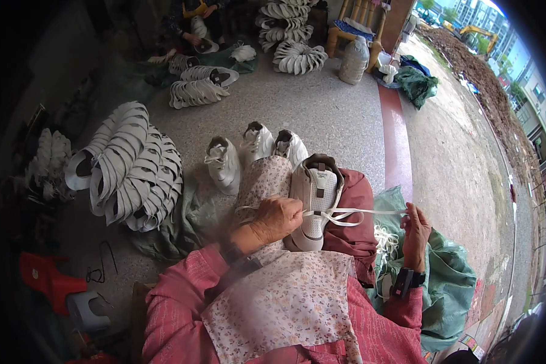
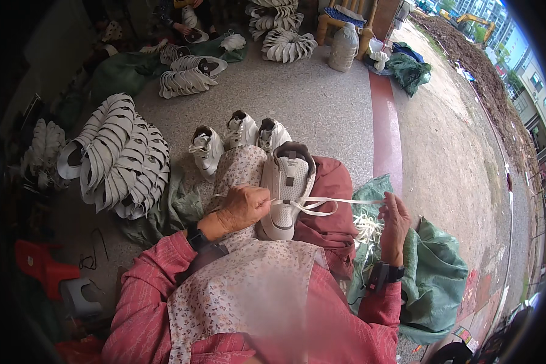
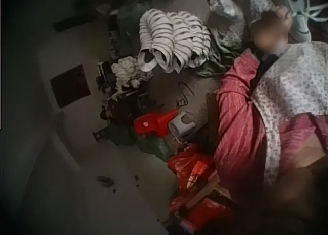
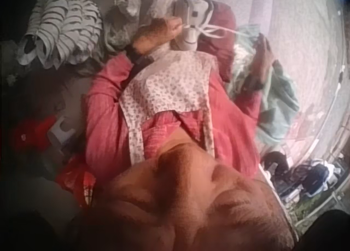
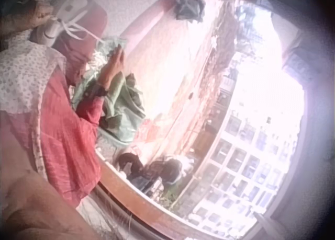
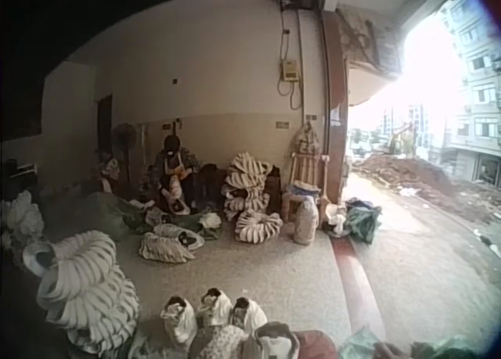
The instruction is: The person sits on the floor and laces a white sneaker by hand. They thread the laces through the eyelets, pull them tight, and tie a knot to secure the shoe.
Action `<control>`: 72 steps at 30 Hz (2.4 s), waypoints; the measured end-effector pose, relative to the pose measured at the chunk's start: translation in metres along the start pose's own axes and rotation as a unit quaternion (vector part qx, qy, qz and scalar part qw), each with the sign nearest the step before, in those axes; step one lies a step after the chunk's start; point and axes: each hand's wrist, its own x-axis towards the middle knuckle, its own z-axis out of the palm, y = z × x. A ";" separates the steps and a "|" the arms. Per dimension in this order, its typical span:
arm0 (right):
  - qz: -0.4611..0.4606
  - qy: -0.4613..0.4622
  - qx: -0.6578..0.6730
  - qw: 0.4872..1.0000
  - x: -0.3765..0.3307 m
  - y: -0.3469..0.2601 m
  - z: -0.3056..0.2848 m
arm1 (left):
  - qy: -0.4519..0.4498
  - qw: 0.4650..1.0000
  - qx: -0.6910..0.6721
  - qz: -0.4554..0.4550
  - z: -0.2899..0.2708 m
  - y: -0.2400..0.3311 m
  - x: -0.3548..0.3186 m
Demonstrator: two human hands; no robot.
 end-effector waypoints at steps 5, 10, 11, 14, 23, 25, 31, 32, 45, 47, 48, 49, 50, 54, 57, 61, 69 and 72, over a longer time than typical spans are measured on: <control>-0.014 -0.060 -0.048 0.997 0.004 -0.006 0.014 | -0.041 0.994 -0.055 -0.084 0.004 0.000 0.002; -0.041 -0.151 -0.116 0.981 -0.010 -0.023 0.053 | -0.044 0.989 -0.062 -0.130 0.006 0.004 0.009; -0.042 -0.177 -0.123 0.975 -0.012 -0.023 0.061 | -0.029 0.991 -0.046 -0.125 0.011 0.006 0.010; -0.110 -0.264 -0.204 0.936 -0.018 -0.017 0.091 | -0.024 0.992 -0.011 -0.123 0.016 0.010 0.014; -0.263 -0.401 -0.326 0.815 -0.023 -0.009 0.170 | -0.022 0.984 0.001 0.176 -0.028 -0.001 0.047; -0.184 -0.427 -0.311 0.829 -0.021 -0.004 0.179 | -0.107 0.979 -0.027 0.173 -0.026 -0.010 0.053; -0.185 -0.436 -0.331 0.816 -0.015 0.011 0.174 | -0.196 0.964 0.021 0.181 -0.032 -0.015 0.062; -0.161 -0.444 -0.335 0.815 -0.013 0.014 0.172 | -0.176 0.968 -0.006 0.181 -0.027 -0.017 0.059; -0.121 -0.585 -0.351 0.721 0.011 -0.001 0.186 | -0.103 0.964 -0.117 0.214 -0.021 -0.028 0.043; -0.098 -0.580 -0.373 0.717 0.012 -0.001 0.189 | -0.092 0.968 -0.106 0.208 -0.018 -0.028 0.040; -0.086 -0.577 -0.388 0.714 0.011 -0.005 0.192 | -0.084 0.971 -0.095 0.202 -0.016 -0.027 0.038; -0.075 -0.573 -0.402 0.710 0.010 -0.008 0.196 | -0.076 0.974 -0.084 0.197 -0.014 -0.027 0.037; -0.075 -0.573 -0.409 0.706 0.010 -0.012 0.198 | -0.070 0.974 -0.083 0.197 -0.013 -0.028 0.035; 0.027 -0.563 -0.394 0.726 0.011 -0.013 0.199 | -0.062 0.975 -0.086 0.195 -0.010 -0.027 0.034; 0.064 -0.550 -0.383 0.740 0.008 -0.013 0.199 | -0.072 0.974 -0.090 0.196 -0.012 -0.026 0.037; -0.066 -0.549 -0.410 0.725 0.004 -0.010 0.200 | -0.049 0.971 -0.085 0.217 -0.010 -0.030 0.035; -0.007 -0.592 -0.413 0.692 0.010 -0.021 0.204 | -0.037 0.975 -0.058 0.212 -0.007 -0.028 0.029; 0.080 -0.581 -0.418 0.694 0.010 -0.025 0.206 | -0.050 0.974 -0.063 0.211 -0.010 -0.028 0.032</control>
